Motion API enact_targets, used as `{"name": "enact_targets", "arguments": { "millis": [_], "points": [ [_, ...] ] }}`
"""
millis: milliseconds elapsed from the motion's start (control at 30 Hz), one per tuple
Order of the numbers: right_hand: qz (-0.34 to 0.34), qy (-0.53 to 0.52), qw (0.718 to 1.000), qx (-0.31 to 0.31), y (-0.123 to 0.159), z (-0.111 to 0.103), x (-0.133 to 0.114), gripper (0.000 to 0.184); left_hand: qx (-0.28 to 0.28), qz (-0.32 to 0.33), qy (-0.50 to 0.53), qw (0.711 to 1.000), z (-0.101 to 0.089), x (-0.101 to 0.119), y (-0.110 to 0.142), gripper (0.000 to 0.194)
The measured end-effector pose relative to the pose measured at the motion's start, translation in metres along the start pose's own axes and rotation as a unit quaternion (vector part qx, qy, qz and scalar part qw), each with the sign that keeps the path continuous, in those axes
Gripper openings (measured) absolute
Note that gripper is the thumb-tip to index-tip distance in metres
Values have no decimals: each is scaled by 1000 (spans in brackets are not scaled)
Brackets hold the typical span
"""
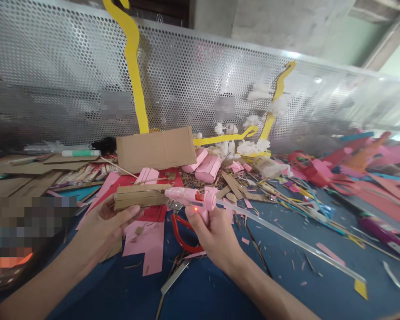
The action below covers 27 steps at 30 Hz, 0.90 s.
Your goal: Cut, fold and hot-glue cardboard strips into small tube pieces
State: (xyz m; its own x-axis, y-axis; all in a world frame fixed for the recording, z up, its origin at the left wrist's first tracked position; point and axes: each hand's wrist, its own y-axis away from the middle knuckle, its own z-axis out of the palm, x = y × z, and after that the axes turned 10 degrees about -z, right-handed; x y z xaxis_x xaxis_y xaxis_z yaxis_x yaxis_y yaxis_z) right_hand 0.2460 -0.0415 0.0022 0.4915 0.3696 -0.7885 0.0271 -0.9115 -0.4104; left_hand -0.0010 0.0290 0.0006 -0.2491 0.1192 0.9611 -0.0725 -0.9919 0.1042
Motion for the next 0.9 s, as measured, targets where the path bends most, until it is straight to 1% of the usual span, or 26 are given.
{"name": "enact_targets", "arguments": {
  "millis": [167, 367, 500, 633, 900],
  "points": [
    [2, 5, 1000, 2, -1, 0, 0, 60, -4, -2, 5, 1000, 2, 2, 2, 42],
    [4, -9, 1000, 4, 0, 1, 3, 60, 2, -3, -1, 1000, -2, -4, 0, 46],
    [2, -7, 1000, 5, 0, 1, 1, 59, -1, -11, -5, 1000, -2, -5, -2, 48],
    [1, -3, 1000, 6, -1, 1, -2, 58, 0, -4, -2, 1000, -2, -6, -3, 48],
    [4, -2, 1000, 9, 0, 0, -1, 59, -8, -4, -8, 1000, 1, 0, 2, 47]
  ]
}}
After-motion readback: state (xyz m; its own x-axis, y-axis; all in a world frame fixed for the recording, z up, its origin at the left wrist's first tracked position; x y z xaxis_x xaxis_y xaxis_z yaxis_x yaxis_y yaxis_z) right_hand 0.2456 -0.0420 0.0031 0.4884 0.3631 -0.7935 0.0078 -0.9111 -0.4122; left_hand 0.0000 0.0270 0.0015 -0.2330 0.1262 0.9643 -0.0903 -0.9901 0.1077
